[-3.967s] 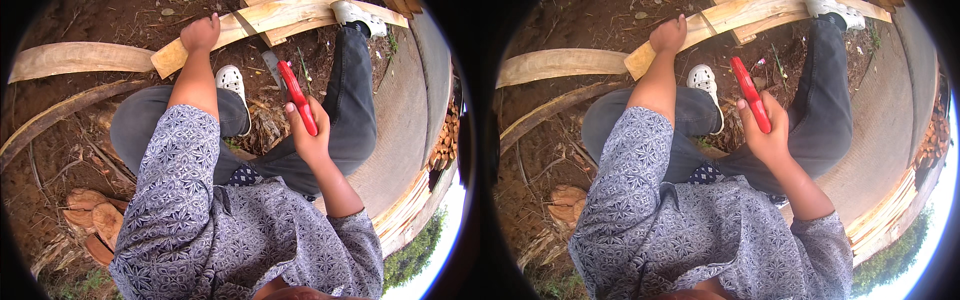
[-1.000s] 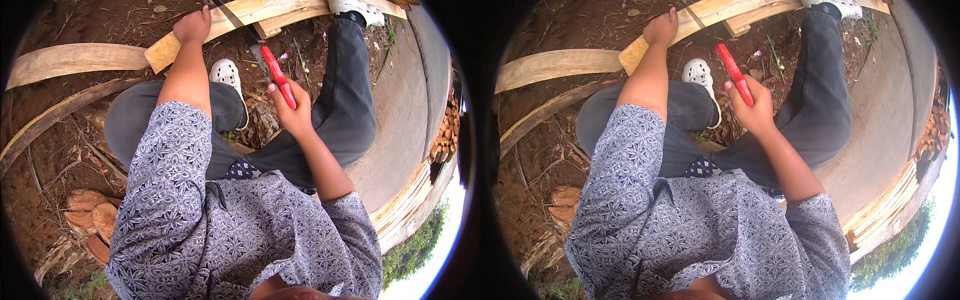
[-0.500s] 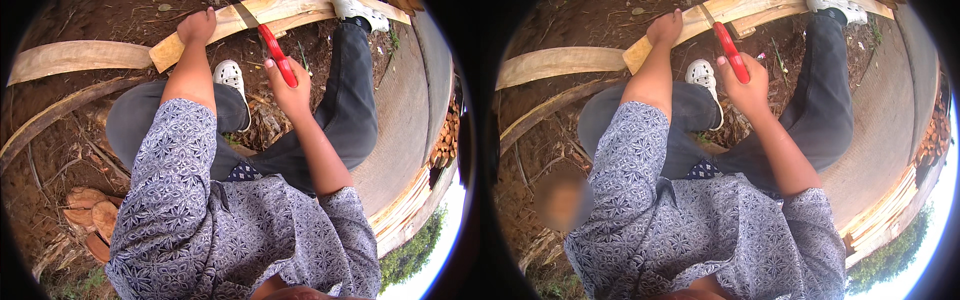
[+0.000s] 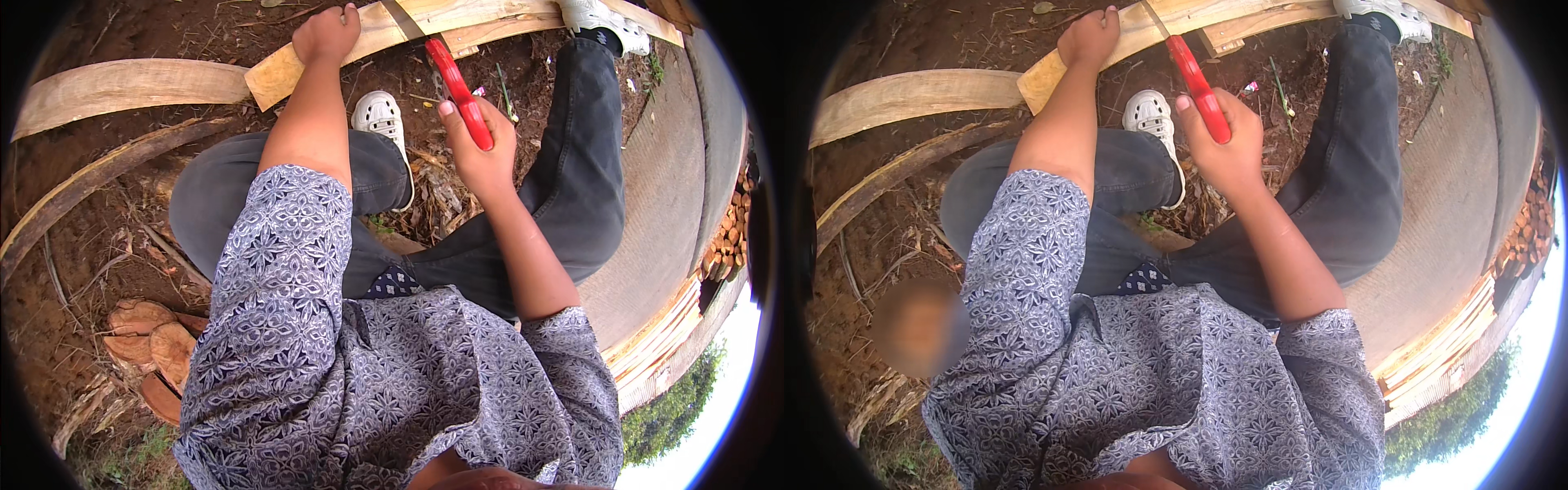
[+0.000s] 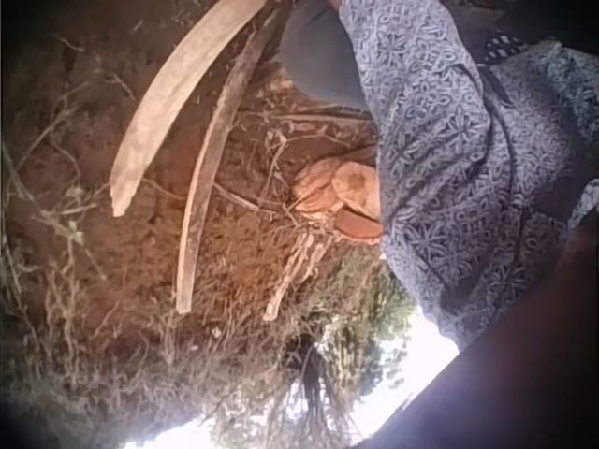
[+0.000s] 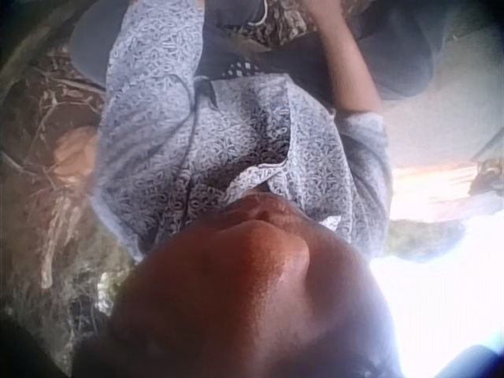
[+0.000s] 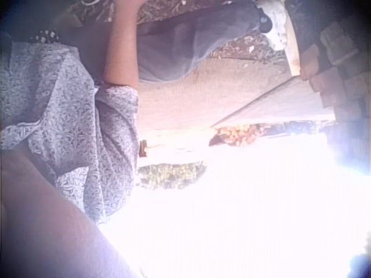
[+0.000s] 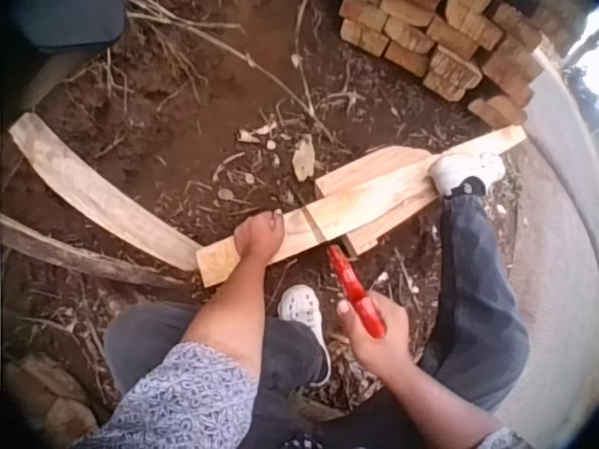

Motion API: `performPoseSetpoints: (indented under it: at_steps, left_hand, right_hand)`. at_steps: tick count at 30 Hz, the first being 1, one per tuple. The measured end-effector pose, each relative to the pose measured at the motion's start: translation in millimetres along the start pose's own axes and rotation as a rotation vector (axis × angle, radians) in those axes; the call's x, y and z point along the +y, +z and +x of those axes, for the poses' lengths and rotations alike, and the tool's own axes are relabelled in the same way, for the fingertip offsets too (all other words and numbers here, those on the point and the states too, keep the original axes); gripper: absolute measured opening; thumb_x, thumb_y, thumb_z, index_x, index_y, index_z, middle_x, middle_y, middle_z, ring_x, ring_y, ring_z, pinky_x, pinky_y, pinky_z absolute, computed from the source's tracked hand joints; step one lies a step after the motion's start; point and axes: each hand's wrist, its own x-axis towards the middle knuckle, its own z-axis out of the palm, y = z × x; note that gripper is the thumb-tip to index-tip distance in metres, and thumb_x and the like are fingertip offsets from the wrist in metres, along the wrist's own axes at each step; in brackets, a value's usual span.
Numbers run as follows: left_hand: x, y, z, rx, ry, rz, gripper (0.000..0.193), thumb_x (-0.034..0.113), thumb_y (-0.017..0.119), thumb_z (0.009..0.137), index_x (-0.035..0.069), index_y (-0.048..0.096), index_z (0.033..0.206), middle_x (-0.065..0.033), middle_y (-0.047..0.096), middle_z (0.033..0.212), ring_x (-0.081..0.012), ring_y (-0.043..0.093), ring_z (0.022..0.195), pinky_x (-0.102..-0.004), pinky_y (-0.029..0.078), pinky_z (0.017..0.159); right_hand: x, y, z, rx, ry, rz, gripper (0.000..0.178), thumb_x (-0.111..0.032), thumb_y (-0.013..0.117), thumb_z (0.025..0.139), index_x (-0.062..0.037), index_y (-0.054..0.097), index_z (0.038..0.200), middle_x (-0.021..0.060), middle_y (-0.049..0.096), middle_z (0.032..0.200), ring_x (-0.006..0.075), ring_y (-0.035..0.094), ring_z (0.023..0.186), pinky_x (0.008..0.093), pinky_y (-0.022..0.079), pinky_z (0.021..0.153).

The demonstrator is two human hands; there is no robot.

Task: The person sits on the ground and uses a red hand saw to cut a piece of light-colored wood. They hold the wood steady with their left hand and saw through it with their right hand, creating a cut piece.

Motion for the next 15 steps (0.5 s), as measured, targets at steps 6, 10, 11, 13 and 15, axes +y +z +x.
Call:
performPoseSetpoints:
  at_steps: [6,10,11,13,15]
  left_hand:
    - [-8,1,-1,0.068,-0.024,-0.086,0.041,0.047,0.054,0.097,0.013,0.077,0.093,-0.0191,0.074,0.092,-0.0425,0.070,0.092,-0.0538,0.054,0.084]
    - [-13,7,2,0.059,0.036,-0.096,0.041,0.046,0.055,0.096,0.012,0.077,0.091,-0.0192,0.074,0.091,-0.0422,0.070,0.092,-0.0538,0.054,0.084]
    - [-10,6,2,0.047,0.030,-0.085,0.041,0.045,0.055,0.096,0.012,0.077,0.090,-0.0192,0.074,0.091,-0.0420,0.071,0.092,-0.0537,0.054,0.084]
    - [-11,7,3,0.040,0.037,-0.057,0.041,0.045,0.055,0.096,0.011,0.077,0.090,-0.0193,0.074,0.091,-0.0416,0.071,0.091,-0.0537,0.055,0.085]
    - [-14,9,7,0.048,0.067,-0.023,0.041,0.045,0.054,0.096,0.011,0.077,0.090,-0.0194,0.074,0.091,-0.0414,0.071,0.091,-0.0537,0.055,0.084]
  right_hand:
    - [-1,2,-4,0.005,0.043,0.034,0.031,-0.024,0.072,0.097,-0.0039,0.061,0.076,-0.0019,0.053,0.063,0.0071,0.045,0.061,0.0294,0.040,0.057]
    - [5,1,-2,0.014,0.020,0.011,0.028,-0.022,0.072,0.097,-0.0033,0.063,0.078,-0.0040,0.051,0.062,0.0052,0.044,0.060,0.0276,0.037,0.055]
    - [5,-1,-2,-0.002,0.045,0.001,0.028,-0.022,0.072,0.097,-0.0032,0.063,0.079,-0.0040,0.051,0.063,0.0050,0.044,0.061,0.0276,0.037,0.055]
    - [-3,-6,-2,-0.036,0.092,-0.017,0.028,-0.022,0.072,0.097,-0.0031,0.063,0.079,-0.0040,0.052,0.063,0.0046,0.044,0.061,0.0276,0.037,0.055]
    - [-10,-5,-5,-0.049,0.101,-0.035,0.026,-0.022,0.072,0.098,-0.0031,0.063,0.082,-0.0042,0.052,0.065,0.0039,0.044,0.061,0.0267,0.036,0.055]
